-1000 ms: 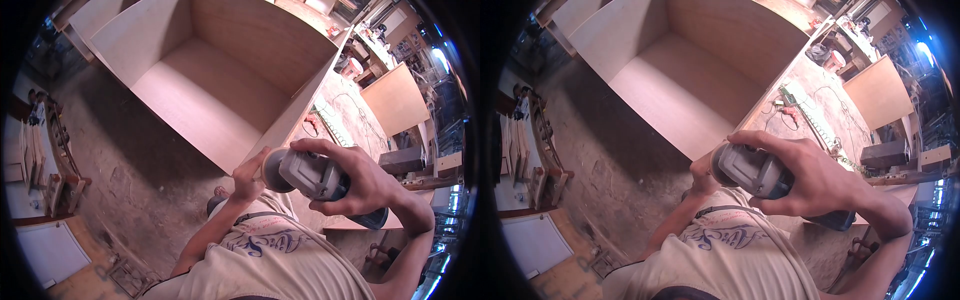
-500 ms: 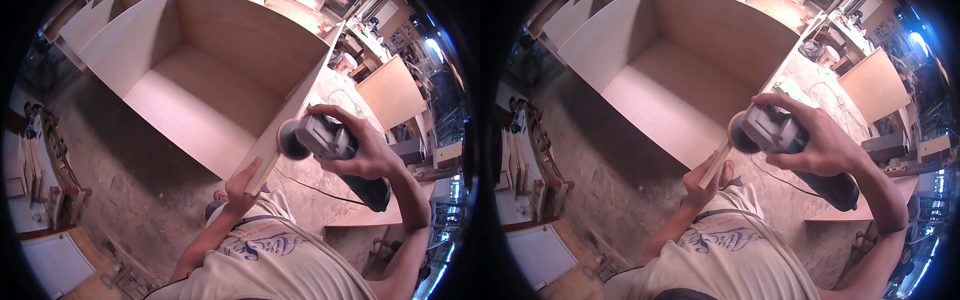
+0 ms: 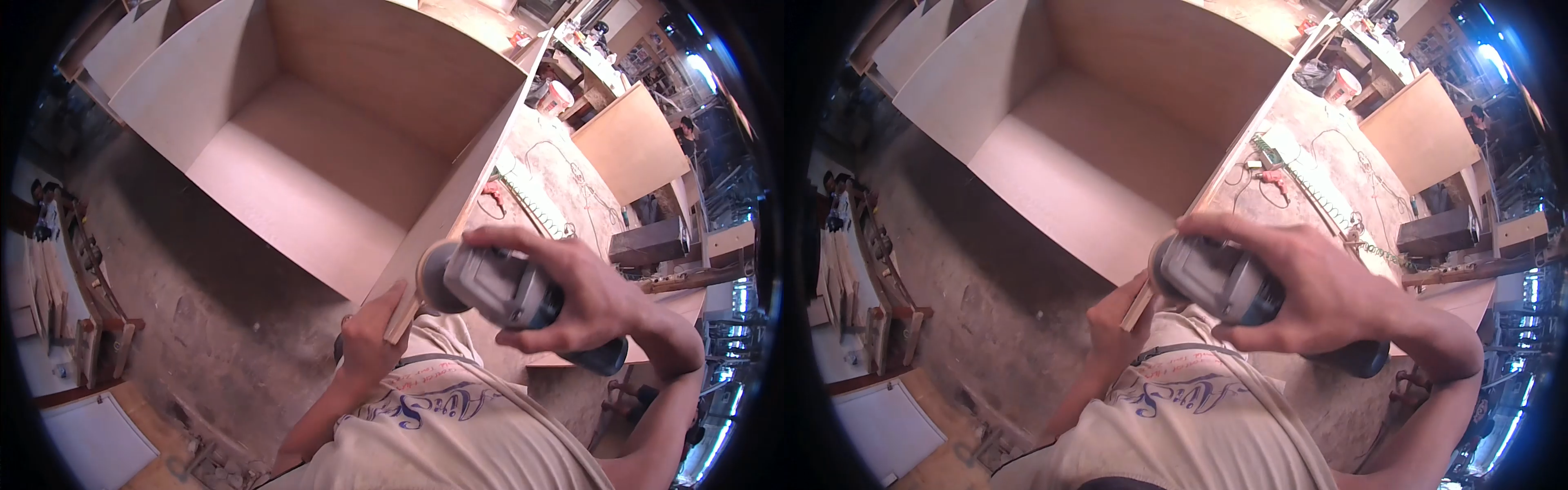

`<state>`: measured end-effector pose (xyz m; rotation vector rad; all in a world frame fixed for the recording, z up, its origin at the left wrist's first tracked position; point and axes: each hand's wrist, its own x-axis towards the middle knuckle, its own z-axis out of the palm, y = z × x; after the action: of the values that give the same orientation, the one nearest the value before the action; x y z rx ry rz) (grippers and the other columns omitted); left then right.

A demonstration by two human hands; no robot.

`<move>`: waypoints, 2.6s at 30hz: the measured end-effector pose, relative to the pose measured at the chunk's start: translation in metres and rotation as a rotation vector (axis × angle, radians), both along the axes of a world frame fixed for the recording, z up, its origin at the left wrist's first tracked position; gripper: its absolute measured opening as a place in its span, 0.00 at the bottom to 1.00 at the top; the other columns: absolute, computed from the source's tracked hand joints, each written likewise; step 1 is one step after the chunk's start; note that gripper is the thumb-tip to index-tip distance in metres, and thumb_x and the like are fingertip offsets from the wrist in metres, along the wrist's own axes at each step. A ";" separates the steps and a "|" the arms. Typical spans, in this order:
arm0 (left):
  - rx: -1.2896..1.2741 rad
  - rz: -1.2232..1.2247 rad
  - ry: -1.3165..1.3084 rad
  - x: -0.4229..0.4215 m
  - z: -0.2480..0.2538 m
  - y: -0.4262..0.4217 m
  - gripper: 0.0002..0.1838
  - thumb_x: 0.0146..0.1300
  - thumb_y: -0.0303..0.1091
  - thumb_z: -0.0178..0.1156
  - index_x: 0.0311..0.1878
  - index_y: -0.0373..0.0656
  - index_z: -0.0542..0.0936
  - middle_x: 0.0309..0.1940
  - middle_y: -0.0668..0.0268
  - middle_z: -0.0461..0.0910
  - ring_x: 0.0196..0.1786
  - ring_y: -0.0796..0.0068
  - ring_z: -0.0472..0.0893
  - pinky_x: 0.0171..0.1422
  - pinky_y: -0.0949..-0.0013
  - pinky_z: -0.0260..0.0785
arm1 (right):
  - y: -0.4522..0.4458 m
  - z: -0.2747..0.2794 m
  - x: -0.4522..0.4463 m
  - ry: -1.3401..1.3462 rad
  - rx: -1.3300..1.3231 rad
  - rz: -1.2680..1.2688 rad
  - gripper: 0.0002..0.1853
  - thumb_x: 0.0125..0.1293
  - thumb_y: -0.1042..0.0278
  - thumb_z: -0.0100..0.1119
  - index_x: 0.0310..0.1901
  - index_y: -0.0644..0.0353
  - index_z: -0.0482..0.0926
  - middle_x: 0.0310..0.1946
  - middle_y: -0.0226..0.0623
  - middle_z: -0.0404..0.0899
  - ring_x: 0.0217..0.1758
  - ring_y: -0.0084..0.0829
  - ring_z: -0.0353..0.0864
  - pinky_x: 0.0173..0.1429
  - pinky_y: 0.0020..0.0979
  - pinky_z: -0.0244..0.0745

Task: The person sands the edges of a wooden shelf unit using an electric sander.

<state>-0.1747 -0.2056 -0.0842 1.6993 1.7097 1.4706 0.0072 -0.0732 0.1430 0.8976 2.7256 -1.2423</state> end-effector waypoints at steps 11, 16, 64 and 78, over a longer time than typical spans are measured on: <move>-0.036 -0.091 0.096 -0.011 -0.006 -0.007 0.25 0.57 0.24 0.67 0.60 0.28 0.82 0.49 0.46 0.88 0.46 0.52 0.91 0.49 0.61 0.84 | 0.046 -0.003 0.021 -0.022 0.057 -0.058 0.45 0.51 0.62 0.74 0.74 0.54 0.69 0.57 0.53 0.84 0.59 0.50 0.87 0.69 0.46 0.80; 0.011 -0.063 0.082 -0.008 -0.002 -0.001 0.20 0.60 0.22 0.69 0.56 0.27 0.84 0.39 0.50 0.89 0.38 0.55 0.91 0.41 0.63 0.83 | 0.092 -0.005 0.033 -0.036 0.126 -0.123 0.45 0.50 0.58 0.74 0.73 0.51 0.70 0.55 0.51 0.85 0.58 0.48 0.87 0.68 0.45 0.79; -0.972 -0.063 0.065 0.006 0.103 0.054 0.25 0.61 0.28 0.67 0.63 0.36 0.78 0.49 0.47 0.86 0.50 0.46 0.87 0.59 0.54 0.78 | 0.210 0.001 0.071 0.010 -0.054 -0.107 0.48 0.52 0.61 0.76 0.75 0.59 0.67 0.61 0.48 0.81 0.61 0.43 0.84 0.70 0.41 0.77; -0.919 -0.070 0.043 0.002 0.091 0.045 0.27 0.69 0.46 0.68 0.64 0.38 0.82 0.41 0.45 0.87 0.40 0.45 0.88 0.42 0.51 0.81 | 0.240 0.005 0.066 -0.093 0.021 -0.057 0.48 0.52 0.62 0.79 0.76 0.56 0.68 0.62 0.48 0.82 0.61 0.44 0.86 0.68 0.41 0.80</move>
<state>-0.1730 -0.1606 0.0065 1.2415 1.8795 0.4477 0.0732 0.1668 0.1481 1.0155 2.6641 -1.1520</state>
